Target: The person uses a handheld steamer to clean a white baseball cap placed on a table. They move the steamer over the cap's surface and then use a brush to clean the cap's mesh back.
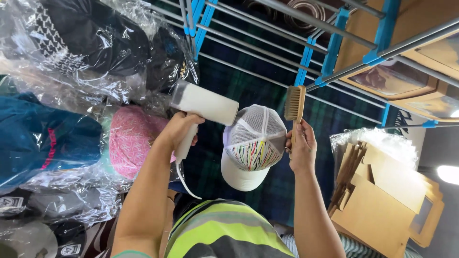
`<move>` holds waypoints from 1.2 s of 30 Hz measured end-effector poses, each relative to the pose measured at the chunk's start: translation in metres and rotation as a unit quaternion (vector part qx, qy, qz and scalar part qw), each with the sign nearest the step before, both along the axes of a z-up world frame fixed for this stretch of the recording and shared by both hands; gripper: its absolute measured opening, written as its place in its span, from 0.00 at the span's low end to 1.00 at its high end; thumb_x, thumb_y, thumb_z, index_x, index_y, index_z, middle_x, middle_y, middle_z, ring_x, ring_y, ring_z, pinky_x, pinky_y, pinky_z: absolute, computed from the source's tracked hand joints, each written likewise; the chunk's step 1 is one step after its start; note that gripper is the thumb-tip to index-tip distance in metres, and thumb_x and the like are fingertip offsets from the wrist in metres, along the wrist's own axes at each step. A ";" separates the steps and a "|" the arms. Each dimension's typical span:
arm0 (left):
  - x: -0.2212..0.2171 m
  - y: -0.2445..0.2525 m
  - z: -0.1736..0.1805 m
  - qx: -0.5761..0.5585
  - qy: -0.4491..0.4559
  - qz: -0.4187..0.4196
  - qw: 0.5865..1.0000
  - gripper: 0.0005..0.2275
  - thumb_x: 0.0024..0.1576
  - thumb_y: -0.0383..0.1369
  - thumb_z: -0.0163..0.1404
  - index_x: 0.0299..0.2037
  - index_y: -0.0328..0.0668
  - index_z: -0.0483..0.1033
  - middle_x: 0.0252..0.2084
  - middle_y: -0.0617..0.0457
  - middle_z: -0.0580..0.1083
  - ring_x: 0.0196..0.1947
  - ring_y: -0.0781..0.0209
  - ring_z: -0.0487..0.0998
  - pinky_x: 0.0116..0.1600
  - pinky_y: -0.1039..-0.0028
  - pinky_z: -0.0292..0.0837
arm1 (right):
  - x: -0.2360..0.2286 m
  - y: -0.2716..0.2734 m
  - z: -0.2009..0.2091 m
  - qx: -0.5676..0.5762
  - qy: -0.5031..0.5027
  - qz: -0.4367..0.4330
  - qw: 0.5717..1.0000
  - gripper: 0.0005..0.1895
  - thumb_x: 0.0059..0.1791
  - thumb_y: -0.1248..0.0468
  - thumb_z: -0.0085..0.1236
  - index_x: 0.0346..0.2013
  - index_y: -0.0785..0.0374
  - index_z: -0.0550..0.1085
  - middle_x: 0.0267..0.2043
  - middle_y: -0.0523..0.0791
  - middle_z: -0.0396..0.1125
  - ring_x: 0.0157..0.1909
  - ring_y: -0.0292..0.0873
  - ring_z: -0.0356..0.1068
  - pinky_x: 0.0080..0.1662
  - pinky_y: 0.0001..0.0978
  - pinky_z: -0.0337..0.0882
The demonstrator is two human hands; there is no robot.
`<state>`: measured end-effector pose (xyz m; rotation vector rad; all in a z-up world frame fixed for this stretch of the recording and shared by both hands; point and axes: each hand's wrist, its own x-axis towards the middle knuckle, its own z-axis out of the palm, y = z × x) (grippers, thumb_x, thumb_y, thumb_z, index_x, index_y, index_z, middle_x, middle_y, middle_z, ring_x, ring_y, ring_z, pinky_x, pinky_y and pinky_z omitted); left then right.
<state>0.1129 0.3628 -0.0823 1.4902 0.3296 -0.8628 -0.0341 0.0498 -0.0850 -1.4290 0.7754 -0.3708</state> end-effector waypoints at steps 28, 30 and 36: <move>-0.060 -0.035 0.070 0.140 -0.344 -0.151 0.916 0.17 0.53 0.37 0.55 0.35 0.22 0.72 0.19 0.33 0.71 0.19 0.39 0.78 0.24 0.52 0.74 | 0.003 0.006 -0.007 -0.212 -0.030 0.019 0.977 0.18 0.59 0.59 0.52 0.60 0.66 0.72 0.27 0.48 0.68 0.23 0.36 0.66 0.23 0.24 0.68; -0.056 -0.058 0.102 0.276 -0.487 -0.267 0.785 0.19 0.52 0.44 0.53 0.38 0.30 0.71 0.27 0.36 0.74 0.28 0.32 0.82 0.33 0.49 0.79 | 0.001 0.004 -0.010 -0.250 -0.005 0.028 0.968 0.18 0.58 0.59 0.53 0.59 0.66 0.73 0.27 0.48 0.69 0.22 0.37 0.66 0.24 0.28 0.70; -0.060 -0.035 0.112 0.296 -0.509 -0.270 0.762 0.16 0.48 0.38 0.54 0.36 0.28 0.71 0.23 0.38 0.71 0.23 0.33 0.80 0.29 0.52 0.78 | 0.000 0.012 -0.008 -0.244 -0.017 0.001 0.970 0.18 0.56 0.57 0.56 0.58 0.64 0.75 0.27 0.48 0.69 0.23 0.39 0.67 0.27 0.30 0.72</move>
